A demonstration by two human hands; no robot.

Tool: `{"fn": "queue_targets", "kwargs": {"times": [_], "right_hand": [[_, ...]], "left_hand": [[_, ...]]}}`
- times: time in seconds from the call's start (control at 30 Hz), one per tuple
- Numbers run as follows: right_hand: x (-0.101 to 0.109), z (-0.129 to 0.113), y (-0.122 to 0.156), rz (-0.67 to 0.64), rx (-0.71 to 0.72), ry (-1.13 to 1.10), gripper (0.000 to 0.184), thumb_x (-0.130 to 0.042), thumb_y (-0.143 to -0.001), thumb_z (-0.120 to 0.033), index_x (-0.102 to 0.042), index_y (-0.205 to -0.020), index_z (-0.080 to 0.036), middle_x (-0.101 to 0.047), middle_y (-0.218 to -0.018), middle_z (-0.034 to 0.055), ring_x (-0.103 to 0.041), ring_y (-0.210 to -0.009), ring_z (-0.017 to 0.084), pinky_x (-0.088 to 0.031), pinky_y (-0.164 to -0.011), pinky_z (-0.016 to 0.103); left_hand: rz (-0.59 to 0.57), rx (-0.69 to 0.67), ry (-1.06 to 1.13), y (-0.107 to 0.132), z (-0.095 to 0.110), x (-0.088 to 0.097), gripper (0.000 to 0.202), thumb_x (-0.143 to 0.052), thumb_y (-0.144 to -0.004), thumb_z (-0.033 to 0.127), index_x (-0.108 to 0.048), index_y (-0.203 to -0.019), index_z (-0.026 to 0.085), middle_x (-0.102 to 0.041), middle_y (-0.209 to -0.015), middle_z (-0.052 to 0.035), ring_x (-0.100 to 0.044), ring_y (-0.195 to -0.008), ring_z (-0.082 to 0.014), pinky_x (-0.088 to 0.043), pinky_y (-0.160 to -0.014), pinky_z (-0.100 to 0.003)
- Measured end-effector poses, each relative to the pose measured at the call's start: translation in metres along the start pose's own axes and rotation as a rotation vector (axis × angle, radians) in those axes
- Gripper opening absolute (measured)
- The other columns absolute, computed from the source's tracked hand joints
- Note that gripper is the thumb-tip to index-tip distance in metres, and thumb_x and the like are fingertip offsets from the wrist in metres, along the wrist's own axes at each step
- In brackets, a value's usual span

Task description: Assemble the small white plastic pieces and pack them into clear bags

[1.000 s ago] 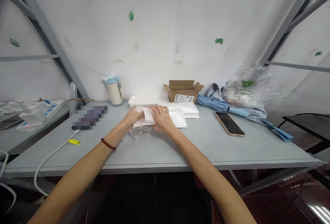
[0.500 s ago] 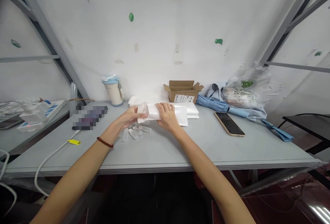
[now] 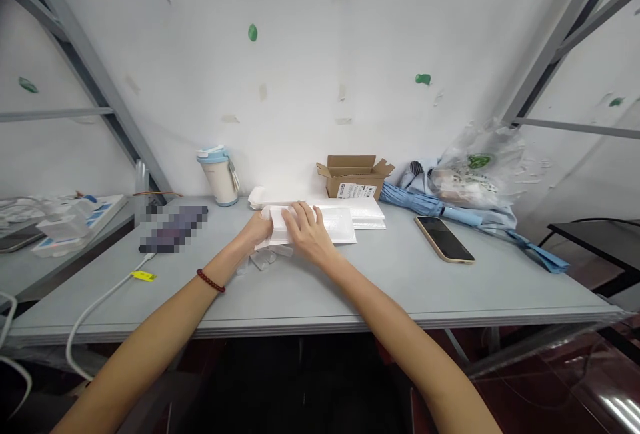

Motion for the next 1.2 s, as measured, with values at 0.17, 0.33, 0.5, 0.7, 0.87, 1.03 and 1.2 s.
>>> {"fn": "queue_targets", "kwargs": {"times": [0.17,0.33,0.5,0.7,0.87,1.03,1.2], "right_hand": [[-0.008,-0.008,0.003,-0.001,-0.077,0.045,0.048,-0.034,-0.090,-0.013,-0.036,-0.138,-0.012,-0.046,-0.134,0.0204,-0.039,-0.126,0.031,-0.031,-0.097,0.049],[-0.006,0.002,0.002,-0.009,-0.158,0.039,0.049,-0.040,-0.089,-0.015,-0.038,-0.137,-0.017,-0.044,-0.137,0.0207,-0.040,-0.125,0.033,-0.031,-0.096,0.053],[-0.003,0.013,0.001,0.021,-0.148,0.066,0.045,-0.035,-0.086,-0.005,-0.050,-0.126,-0.017,-0.050,-0.132,0.0182,-0.041,-0.125,0.029,-0.026,-0.098,0.054],[-0.007,0.017,0.002,0.027,-0.168,0.075,0.048,-0.030,-0.085,-0.002,-0.047,-0.129,-0.010,-0.055,-0.127,0.0187,-0.046,-0.122,0.027,-0.024,-0.100,0.052],[-0.009,0.017,0.003,0.014,-0.143,0.045,0.046,-0.028,-0.087,-0.002,-0.048,-0.127,-0.010,-0.058,-0.123,0.0183,-0.049,-0.118,0.026,-0.027,-0.099,0.052],[-0.009,0.017,0.002,0.023,-0.180,0.025,0.044,-0.030,-0.088,-0.005,-0.048,-0.128,-0.010,-0.057,-0.124,0.0190,-0.047,-0.121,0.027,-0.032,-0.098,0.048],[-0.007,0.020,0.001,0.055,-0.238,0.046,0.039,-0.031,-0.090,-0.005,-0.051,-0.123,-0.009,-0.059,-0.117,0.0197,-0.051,-0.115,0.028,-0.038,-0.093,0.047]], "left_hand": [[-0.157,0.062,0.162,0.001,0.005,-0.003,0.037,-0.076,-0.057,0.028,-0.064,-0.089,0.014,-0.067,-0.076,-0.0047,-0.061,-0.069,-0.0183,-0.048,-0.062,-0.027],[-0.177,0.059,0.244,0.001,0.012,0.000,0.037,-0.076,-0.059,0.027,-0.064,-0.092,0.013,-0.067,-0.081,-0.0056,-0.062,-0.070,-0.0165,-0.049,-0.065,-0.027],[-0.146,0.055,0.248,-0.002,0.013,0.005,0.030,-0.075,-0.062,0.028,-0.065,-0.085,0.012,-0.065,-0.073,-0.0047,-0.059,-0.062,-0.0130,-0.046,-0.056,-0.024],[-0.141,0.017,0.187,-0.003,0.014,0.006,0.032,-0.076,-0.060,0.032,-0.066,-0.081,0.012,-0.061,-0.065,-0.0006,-0.054,-0.054,-0.0099,-0.042,-0.050,-0.022],[-0.114,0.012,0.181,0.000,0.016,0.005,0.031,-0.076,-0.059,0.033,-0.065,-0.078,0.011,-0.060,-0.063,-0.0011,-0.053,-0.053,-0.0102,-0.041,-0.049,-0.023],[-0.111,-0.013,0.194,0.000,0.019,0.007,0.029,-0.075,-0.059,0.035,-0.062,-0.069,0.011,-0.057,-0.060,-0.0004,-0.051,-0.050,-0.0093,-0.040,-0.045,-0.022],[0.039,-0.087,0.271,-0.002,0.023,0.017,0.028,-0.074,-0.059,0.033,-0.055,-0.059,0.013,-0.050,-0.052,0.0024,-0.047,-0.045,-0.0077,-0.036,-0.041,-0.021]]}}
Point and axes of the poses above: each hand's wrist, its own y-axis away from the middle knuckle, its own x-axis out of the back of the hand, z = x × y, the point moved 4 cm from there along -y, towards the middle knuckle
